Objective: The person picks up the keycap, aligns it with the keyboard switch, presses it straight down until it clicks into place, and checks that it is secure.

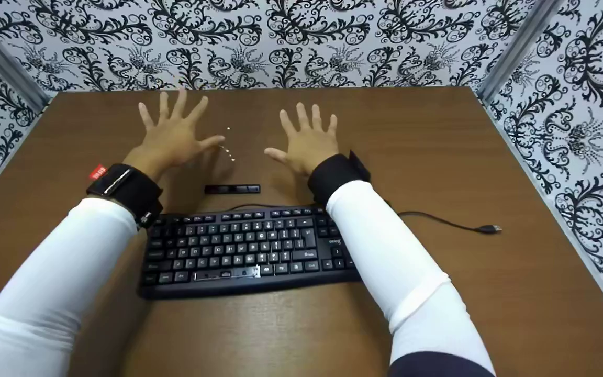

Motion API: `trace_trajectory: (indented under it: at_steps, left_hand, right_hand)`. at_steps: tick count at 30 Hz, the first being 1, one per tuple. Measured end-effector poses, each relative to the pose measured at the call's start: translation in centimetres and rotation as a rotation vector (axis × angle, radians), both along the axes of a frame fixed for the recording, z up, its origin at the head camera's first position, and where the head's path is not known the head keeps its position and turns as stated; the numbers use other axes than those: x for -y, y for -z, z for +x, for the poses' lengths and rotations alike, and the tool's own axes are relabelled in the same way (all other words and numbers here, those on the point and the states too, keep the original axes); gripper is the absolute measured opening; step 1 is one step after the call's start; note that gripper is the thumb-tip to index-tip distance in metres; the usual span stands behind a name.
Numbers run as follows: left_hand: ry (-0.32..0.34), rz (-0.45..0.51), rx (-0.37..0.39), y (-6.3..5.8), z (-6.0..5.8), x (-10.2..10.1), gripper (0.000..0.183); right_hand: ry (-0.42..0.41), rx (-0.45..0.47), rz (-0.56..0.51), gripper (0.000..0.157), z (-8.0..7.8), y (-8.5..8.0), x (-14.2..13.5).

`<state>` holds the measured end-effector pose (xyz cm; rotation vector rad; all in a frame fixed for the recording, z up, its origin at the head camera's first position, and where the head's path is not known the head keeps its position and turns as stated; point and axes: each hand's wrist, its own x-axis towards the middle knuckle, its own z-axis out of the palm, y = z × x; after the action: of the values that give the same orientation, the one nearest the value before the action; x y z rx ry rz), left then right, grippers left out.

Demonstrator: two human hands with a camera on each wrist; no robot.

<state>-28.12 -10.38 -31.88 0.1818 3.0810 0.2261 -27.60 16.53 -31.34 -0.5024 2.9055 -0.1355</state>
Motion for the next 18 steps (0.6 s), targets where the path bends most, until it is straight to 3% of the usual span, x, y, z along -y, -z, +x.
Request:
trace_trajectory:
  at_steps: [3, 8, 13, 18]
  left_hand:
    - [0.042, 0.005, 0.046, 0.4, 0.6, 0.1, 0.092]
    - [0.148, 0.094, 0.103, 0.9, 1.6, 0.6, 0.087]
    - [0.257, 0.193, 0.108, 1.8, 2.5, 1.5, 0.075]
    - [0.278, 0.275, 0.188, 2.8, 3.5, 2.1, 0.043]
  right_hand:
    - [-0.02, 0.017, -0.003, 0.092, 0.2, 0.5, 0.2]
    - [-0.082, 0.014, 0.039, 0.09, 0.5, 0.9, 0.9]
    - [-0.169, -0.011, 0.047, 0.079, 0.9, 1.5, 2.3]
    - [-0.211, 0.003, -0.001, 0.067, 1.7, 2.4, 3.4]
